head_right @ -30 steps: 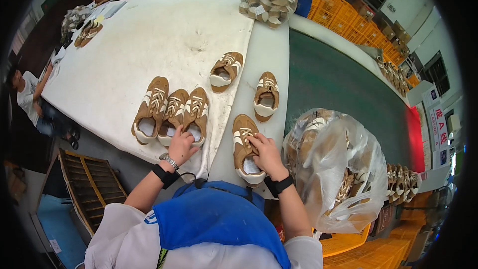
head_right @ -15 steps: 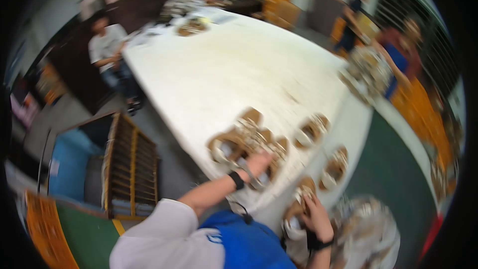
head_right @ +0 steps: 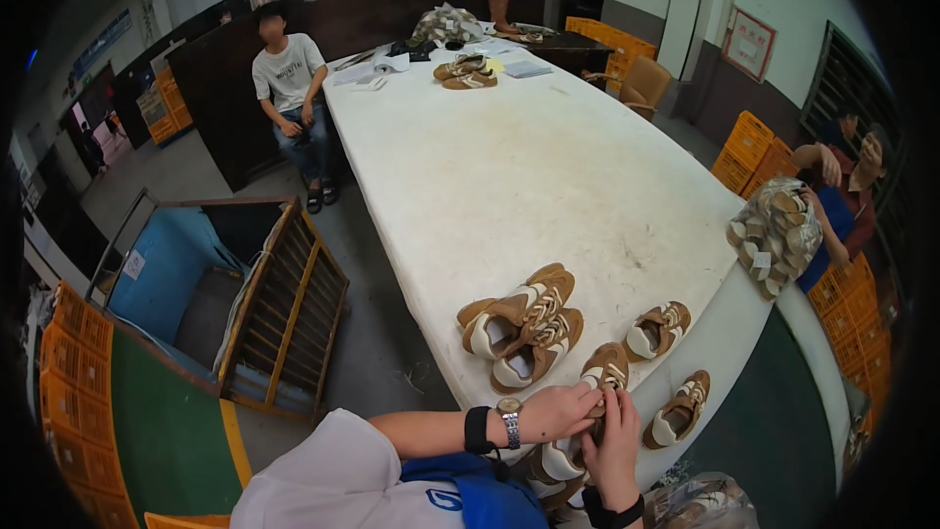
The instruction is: Gathering multiple pairs of manufactured shoes from a table and placing them into a large plastic bag.
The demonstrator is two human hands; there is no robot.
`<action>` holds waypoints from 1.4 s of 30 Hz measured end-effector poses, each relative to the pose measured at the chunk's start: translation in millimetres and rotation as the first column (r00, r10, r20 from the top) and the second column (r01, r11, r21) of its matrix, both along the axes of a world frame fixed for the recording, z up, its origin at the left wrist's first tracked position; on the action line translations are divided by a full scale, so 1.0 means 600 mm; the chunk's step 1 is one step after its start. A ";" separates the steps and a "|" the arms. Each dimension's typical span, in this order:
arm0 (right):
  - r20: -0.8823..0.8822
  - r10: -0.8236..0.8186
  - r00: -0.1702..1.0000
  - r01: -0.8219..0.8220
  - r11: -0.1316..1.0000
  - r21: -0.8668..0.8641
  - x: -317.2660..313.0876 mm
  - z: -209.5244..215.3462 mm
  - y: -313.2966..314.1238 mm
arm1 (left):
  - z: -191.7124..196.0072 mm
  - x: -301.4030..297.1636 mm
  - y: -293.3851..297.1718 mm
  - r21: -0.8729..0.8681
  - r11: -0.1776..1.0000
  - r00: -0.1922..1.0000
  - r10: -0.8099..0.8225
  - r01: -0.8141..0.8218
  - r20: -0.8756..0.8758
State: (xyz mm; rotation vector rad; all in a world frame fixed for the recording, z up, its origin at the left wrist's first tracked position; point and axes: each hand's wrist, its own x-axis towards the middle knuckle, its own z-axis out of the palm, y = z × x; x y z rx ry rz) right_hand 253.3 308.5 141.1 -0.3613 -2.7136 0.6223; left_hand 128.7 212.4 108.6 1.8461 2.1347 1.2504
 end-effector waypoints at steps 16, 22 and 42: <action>-0.180 -0.126 0.976 0.108 0.988 -0.108 0.015 0.008 -0.012 | -0.012 0.003 -0.024 0.222 0.975 0.997 -0.007 0.023 -0.074; -0.318 -0.135 0.938 0.072 0.977 -0.201 0.004 0.033 -0.009 | 0.024 -0.021 -0.028 0.208 0.971 0.932 0.035 -0.117 0.361; -0.362 -0.171 0.916 0.117 0.979 -0.167 0.027 0.035 0.028 | 0.089 -0.052 -0.042 0.101 0.993 0.921 -0.096 0.062 0.378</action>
